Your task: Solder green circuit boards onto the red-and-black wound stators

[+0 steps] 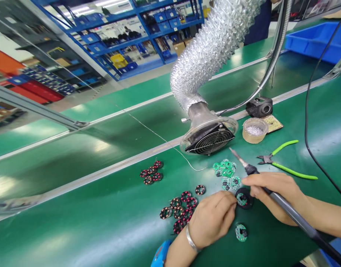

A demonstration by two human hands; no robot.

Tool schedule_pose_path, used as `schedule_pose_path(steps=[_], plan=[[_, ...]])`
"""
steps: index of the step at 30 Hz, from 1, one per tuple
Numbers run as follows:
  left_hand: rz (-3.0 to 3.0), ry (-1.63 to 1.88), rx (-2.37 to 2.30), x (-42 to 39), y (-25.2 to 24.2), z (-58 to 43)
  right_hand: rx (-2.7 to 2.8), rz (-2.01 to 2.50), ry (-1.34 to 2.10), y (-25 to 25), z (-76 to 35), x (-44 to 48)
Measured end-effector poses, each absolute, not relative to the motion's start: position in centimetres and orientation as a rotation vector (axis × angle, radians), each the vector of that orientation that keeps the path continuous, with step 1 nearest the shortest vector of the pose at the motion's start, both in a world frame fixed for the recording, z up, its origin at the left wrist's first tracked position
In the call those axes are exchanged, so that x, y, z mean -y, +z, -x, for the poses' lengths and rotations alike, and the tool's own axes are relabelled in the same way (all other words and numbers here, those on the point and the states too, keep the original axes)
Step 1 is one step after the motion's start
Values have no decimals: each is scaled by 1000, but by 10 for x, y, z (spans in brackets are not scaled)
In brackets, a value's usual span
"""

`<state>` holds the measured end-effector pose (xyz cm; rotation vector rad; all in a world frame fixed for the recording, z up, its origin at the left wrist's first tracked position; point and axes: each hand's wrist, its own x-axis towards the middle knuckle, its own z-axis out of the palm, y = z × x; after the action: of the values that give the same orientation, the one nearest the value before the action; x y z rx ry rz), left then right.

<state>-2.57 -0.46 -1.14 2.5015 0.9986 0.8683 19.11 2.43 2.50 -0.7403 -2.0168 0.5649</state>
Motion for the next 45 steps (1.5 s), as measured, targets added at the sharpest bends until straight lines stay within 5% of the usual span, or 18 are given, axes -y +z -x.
schedule_pose_path(steps=[30, 45], plan=[[-1467, 757, -1362, 10, -2, 1, 2196, 550, 463, -12, -186, -21], [-1430, 712, -1413, 15, -3, 2, 2180, 538, 540, -12, -189, -20]])
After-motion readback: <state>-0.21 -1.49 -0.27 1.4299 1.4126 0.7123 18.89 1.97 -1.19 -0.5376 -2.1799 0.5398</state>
